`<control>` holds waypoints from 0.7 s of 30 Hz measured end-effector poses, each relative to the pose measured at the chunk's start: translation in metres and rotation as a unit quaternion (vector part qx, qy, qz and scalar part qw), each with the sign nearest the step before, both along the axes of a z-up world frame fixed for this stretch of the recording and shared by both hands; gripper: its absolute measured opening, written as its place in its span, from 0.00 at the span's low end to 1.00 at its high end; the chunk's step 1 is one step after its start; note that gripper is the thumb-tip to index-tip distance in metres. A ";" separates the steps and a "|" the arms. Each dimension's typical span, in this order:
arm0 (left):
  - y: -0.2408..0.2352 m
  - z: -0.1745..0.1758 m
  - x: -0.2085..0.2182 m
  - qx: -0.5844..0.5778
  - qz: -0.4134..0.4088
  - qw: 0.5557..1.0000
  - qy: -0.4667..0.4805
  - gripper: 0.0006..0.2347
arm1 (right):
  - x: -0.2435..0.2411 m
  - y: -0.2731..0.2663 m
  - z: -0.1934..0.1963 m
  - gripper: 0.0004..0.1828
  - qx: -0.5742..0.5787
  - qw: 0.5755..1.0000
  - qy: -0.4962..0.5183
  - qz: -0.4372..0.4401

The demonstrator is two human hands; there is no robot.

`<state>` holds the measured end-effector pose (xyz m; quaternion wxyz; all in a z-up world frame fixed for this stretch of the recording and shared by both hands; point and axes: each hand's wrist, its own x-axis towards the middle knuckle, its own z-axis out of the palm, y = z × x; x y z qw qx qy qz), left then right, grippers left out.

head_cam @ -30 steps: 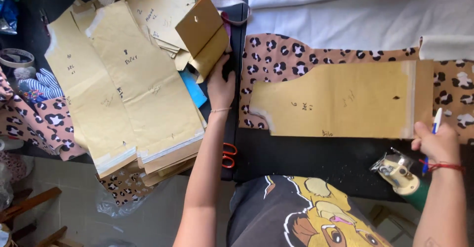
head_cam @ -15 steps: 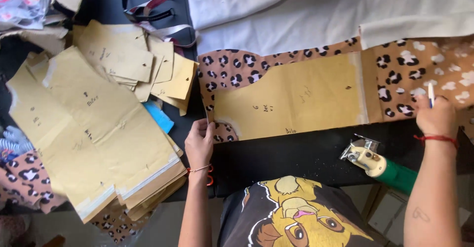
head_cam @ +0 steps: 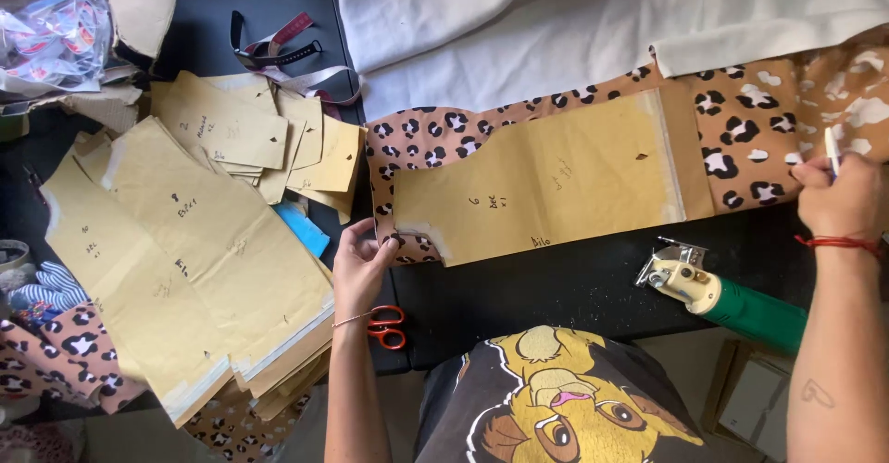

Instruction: Cutting leopard-print fabric using paper patterns and an electric rotary cutter

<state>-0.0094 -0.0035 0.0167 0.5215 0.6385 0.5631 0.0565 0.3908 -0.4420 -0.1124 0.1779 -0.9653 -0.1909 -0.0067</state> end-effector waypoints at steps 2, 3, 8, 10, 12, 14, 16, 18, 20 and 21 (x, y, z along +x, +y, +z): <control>0.000 -0.003 -0.006 -0.021 0.014 0.998 -0.063 0.20 | -0.001 -0.003 0.008 0.09 -0.070 0.997 0.017 -0.029; -0.001 -0.010 -0.011 -0.021 0.013 0.998 -0.062 0.20 | 0.000 -0.014 -0.001 0.09 -0.070 0.997 0.018 -0.030; -0.012 -0.025 -0.022 -0.045 -0.015 0.998 0.031 0.21 | -0.009 -0.011 0.000 0.12 -0.120 0.992 0.016 -0.016; -0.017 -0.027 -0.023 -0.036 -0.020 0.998 0.041 0.20 | -0.008 -0.013 -0.014 0.10 -0.120 0.992 0.034 -0.022; -0.021 -0.023 -0.021 -0.026 -0.022 0.998 0.048 0.19 | -0.010 -0.007 -0.014 0.08 -0.118 0.991 0.050 -0.024; -0.024 -0.013 -0.016 -0.012 -0.038 0.993 0.112 0.18 | -0.020 0.004 -0.004 0.09 -0.188 0.980 0.033 -0.053; -0.024 -0.008 -0.014 -0.005 -0.045 0.989 0.143 0.18 | -0.027 0.019 0.007 0.10 -0.219 0.974 0.021 -0.052; -0.028 -0.006 -0.011 0.001 -0.062 0.984 0.168 0.19 | -0.036 0.034 0.028 0.11 -0.252 0.966 0.006 -0.060; -0.032 -0.005 -0.011 0.085 -0.089 0.970 0.208 0.25 | -0.045 0.059 0.059 0.14 -0.188 0.981 0.020 -0.048; -0.034 -0.004 -0.007 0.085 -0.090 0.971 0.206 0.25 | -0.043 0.076 0.074 0.14 -0.189 0.981 0.019 -0.049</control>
